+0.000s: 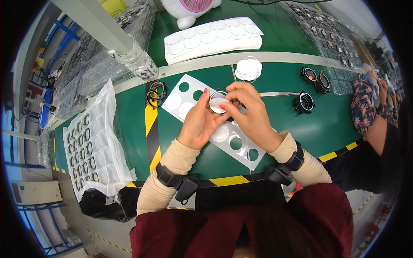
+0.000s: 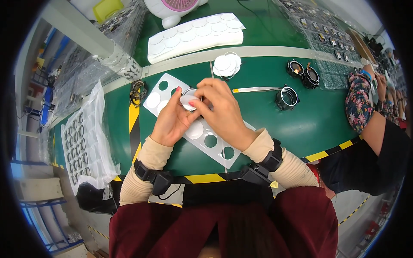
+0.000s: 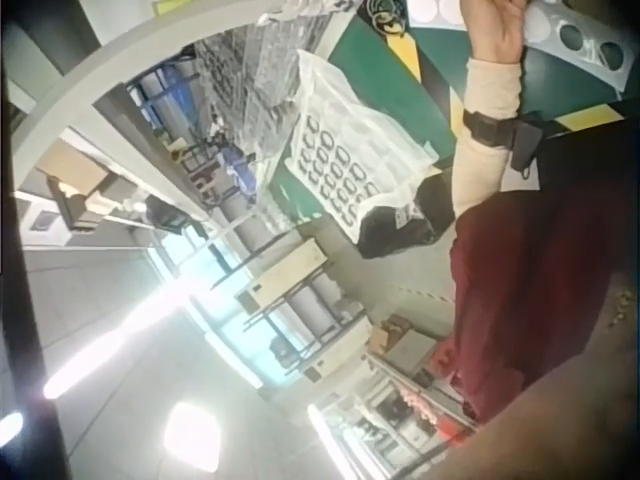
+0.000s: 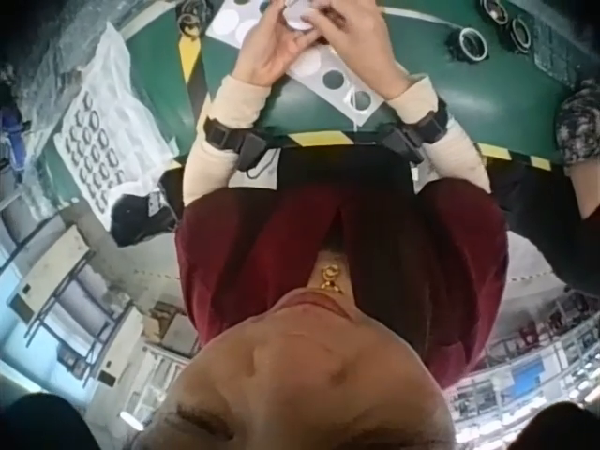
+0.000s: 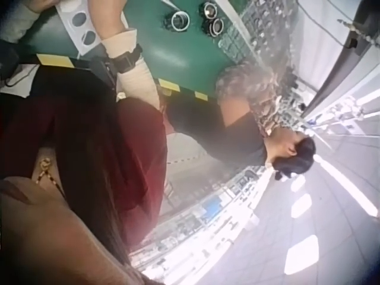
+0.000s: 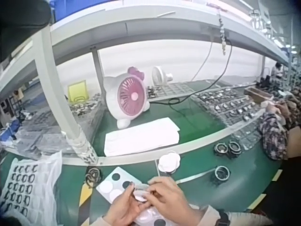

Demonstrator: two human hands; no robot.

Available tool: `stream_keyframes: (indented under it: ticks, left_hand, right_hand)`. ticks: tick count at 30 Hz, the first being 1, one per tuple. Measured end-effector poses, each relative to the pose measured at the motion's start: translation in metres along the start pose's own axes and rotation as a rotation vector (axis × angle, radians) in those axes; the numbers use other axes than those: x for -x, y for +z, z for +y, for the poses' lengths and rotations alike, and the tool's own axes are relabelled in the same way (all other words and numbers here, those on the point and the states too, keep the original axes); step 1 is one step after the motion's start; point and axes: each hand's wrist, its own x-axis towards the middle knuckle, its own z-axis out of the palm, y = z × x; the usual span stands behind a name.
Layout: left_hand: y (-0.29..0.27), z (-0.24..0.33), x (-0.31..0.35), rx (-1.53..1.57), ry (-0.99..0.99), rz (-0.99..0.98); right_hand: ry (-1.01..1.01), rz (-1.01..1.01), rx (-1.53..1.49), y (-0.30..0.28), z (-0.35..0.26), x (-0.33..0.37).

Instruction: The person peels a white sticker from a sheet, presses it onto a black circular frame, and places the assembled component into a plastic tray.

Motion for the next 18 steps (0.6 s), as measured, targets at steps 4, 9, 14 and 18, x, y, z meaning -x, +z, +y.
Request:
stream_keyframes:
  ticks: [4,9,14,18]
  left_hand:
    - [-0.007,0.001,-0.004,0.079,-0.005,-0.008]
    - [0.003,0.000,-0.002,0.144,-0.120,-0.130]
    - [-0.001,0.000,0.001,0.150,-0.149,-0.178]
    - [0.018,-0.008,0.012,-0.003,-0.320,-0.179]
  right_hand:
    - [-0.305,0.113,0.199,-0.014,-0.006,-0.017]
    - [-0.064,0.085,0.616,-0.042,0.021,-0.067]
    - [-0.231,-0.183,0.637,-0.042,-0.010,-0.040]
    - [-0.178,-0.297,0.432,-0.049,-0.024,0.015]
